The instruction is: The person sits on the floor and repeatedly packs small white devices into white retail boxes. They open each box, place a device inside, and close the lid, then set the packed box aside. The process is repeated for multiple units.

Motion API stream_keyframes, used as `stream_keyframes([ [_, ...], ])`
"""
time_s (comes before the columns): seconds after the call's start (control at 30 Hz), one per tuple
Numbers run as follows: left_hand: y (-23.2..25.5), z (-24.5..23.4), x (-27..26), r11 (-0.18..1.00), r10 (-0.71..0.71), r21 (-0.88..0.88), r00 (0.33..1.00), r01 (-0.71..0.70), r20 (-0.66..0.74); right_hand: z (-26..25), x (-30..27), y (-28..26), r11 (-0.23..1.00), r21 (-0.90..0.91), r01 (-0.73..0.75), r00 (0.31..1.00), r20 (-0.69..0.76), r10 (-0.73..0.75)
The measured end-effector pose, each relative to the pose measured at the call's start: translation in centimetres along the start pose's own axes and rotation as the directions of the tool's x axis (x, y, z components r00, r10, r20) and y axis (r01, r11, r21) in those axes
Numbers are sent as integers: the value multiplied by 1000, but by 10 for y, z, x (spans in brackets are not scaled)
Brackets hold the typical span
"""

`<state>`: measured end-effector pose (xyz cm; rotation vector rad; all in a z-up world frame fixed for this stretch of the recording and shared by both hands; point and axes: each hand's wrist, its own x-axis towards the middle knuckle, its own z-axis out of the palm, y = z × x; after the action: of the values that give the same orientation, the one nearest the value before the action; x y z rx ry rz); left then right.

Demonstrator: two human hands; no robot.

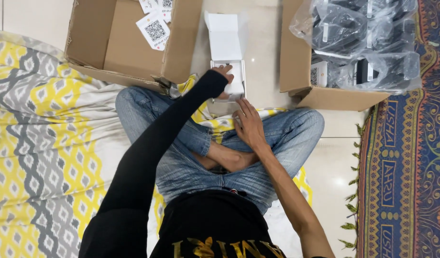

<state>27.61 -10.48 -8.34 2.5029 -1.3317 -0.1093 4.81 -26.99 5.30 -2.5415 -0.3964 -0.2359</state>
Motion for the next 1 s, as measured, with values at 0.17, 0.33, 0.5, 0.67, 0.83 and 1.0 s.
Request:
stream_keyframes([
  [0.17,-8,-9,6,974,88,-202,993,-103,-83,-10,10,-6,1000,1,7,1000,-8,-7],
  [0.33,60,-66,4,1000,-2,-13,1000,2,-1,-3,31,-2,995,-102,11,999,32,-8],
  [0.5,44,-43,8,987,47,156,995,-34,-82,17,45,10,966,-237,104,984,167,-65],
  [0.67,24,-24,14,996,84,-13,989,-86,-120,45,50,39,967,-224,121,974,214,-72],
  [0.83,20,-26,11,990,106,-76,978,-122,-179,46,62,40,961,-263,80,955,298,2],
  [1.0,5,3,-5,950,15,-304,980,-76,-198,43,40,63,971,-175,161,970,212,-122],
])
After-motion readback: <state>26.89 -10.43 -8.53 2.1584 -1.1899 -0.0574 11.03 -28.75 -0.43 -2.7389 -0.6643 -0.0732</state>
